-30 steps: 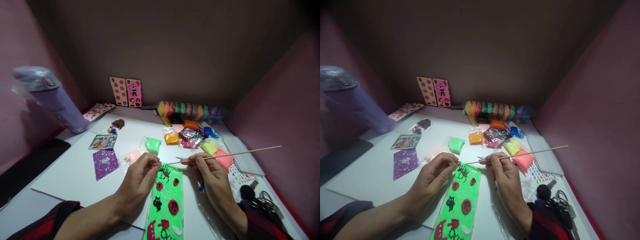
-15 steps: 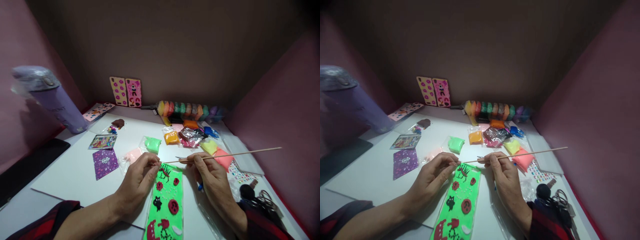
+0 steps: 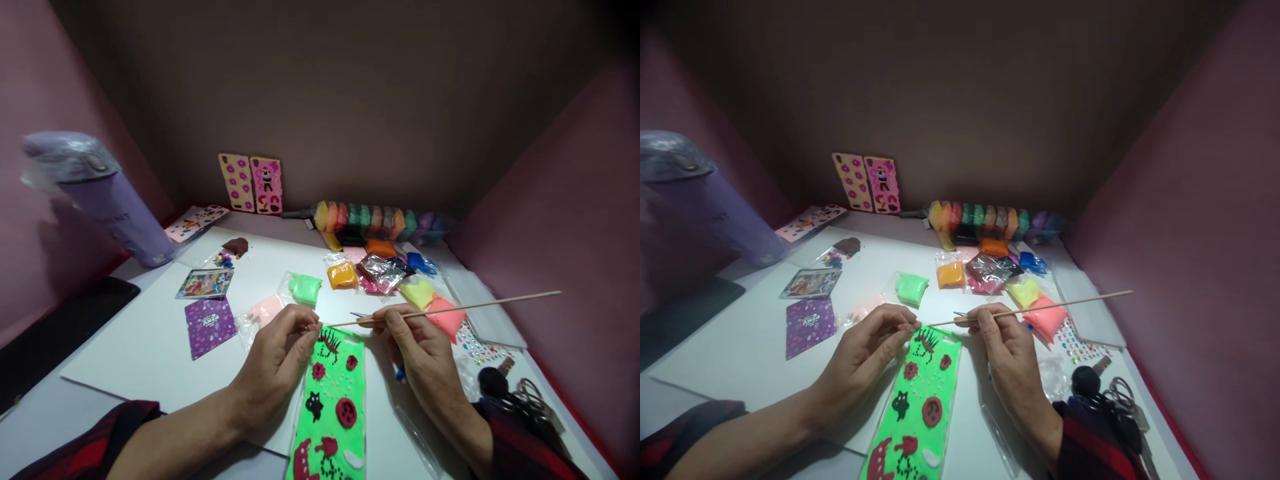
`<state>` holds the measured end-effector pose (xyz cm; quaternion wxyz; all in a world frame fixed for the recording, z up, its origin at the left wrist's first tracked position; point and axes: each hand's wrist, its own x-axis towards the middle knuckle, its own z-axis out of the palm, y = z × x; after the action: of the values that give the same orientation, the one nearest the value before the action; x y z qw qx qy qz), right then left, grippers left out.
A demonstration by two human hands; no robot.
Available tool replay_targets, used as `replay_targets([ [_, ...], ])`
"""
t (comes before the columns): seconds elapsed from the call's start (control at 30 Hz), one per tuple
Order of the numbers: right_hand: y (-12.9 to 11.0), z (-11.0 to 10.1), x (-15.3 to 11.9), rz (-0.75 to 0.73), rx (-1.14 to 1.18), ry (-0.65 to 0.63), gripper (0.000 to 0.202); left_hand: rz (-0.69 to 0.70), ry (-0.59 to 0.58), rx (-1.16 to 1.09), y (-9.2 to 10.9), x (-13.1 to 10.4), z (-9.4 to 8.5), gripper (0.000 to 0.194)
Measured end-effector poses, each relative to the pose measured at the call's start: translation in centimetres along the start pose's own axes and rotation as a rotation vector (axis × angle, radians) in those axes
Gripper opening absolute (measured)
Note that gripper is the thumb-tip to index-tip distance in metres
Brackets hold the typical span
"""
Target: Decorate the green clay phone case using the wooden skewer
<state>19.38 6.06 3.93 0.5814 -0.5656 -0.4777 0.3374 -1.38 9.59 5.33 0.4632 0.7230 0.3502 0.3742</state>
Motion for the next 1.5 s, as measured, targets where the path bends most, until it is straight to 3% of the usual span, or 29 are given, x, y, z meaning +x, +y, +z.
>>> replay_targets([
  [0.37,0.21,-0.23,-0.22,0.063,0.049,0.033,0.021,0.005,-0.003,0.008,-0.10,0.00,-0.04,0.010],
  [1.5,0.17,-0.16,-0.02,0.046,0.044,0.041,0.021,-0.003,0.000,-0.003,0.10,-0.09,0.01,0.010],
])
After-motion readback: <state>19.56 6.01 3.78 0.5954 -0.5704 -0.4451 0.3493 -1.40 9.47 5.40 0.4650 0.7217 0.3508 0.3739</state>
